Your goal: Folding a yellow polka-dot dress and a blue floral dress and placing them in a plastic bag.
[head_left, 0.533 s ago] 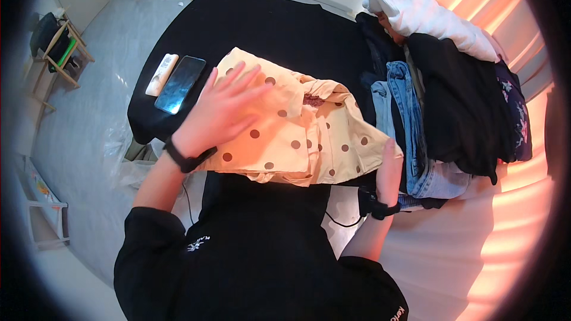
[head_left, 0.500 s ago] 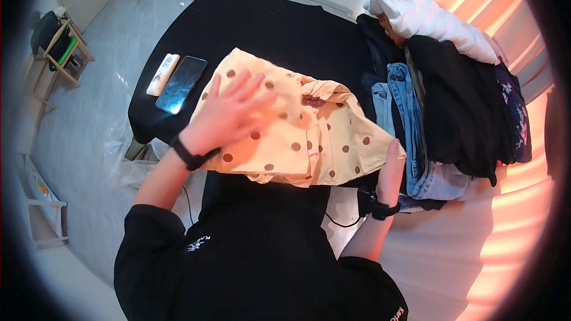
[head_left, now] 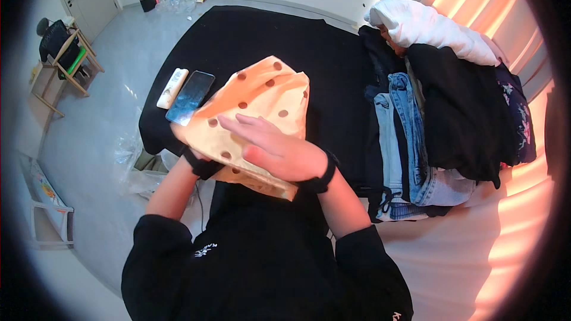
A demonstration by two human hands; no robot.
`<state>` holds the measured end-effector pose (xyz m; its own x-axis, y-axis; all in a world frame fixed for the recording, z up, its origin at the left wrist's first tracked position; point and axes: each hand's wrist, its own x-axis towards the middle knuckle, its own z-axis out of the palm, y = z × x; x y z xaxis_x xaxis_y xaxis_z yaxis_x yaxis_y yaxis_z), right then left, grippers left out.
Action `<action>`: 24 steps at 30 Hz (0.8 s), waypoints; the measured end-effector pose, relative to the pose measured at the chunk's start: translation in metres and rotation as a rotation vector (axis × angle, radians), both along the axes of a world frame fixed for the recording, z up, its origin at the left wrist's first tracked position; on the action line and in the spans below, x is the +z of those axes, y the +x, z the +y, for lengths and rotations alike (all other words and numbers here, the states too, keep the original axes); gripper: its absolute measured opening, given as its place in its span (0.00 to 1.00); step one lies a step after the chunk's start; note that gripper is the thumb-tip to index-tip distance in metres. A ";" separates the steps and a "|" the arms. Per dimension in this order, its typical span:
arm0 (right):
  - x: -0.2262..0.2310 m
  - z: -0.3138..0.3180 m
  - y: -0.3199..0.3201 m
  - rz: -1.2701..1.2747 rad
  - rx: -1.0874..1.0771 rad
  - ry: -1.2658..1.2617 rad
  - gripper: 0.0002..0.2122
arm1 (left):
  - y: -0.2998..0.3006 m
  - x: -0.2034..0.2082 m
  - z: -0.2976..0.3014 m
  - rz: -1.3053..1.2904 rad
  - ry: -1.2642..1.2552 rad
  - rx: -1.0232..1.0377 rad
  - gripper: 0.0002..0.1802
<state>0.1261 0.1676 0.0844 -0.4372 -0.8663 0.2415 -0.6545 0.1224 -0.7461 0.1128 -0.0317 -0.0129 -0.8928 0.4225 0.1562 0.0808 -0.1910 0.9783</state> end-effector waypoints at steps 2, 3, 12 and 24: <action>-0.002 0.013 0.000 -0.092 -0.061 -0.159 0.25 | 0.010 0.004 -0.028 -0.184 0.377 0.088 0.26; -0.002 0.025 -0.002 -0.176 -0.135 -0.196 0.24 | 0.016 0.005 -0.038 -0.331 0.557 0.186 0.26; -0.049 0.035 0.001 0.207 -0.406 0.233 0.23 | 0.022 0.046 -0.036 -0.236 -0.110 0.247 0.33; -0.037 0.087 0.013 0.006 -0.503 -0.012 0.30 | 0.026 0.069 0.015 -0.011 -0.724 0.065 0.23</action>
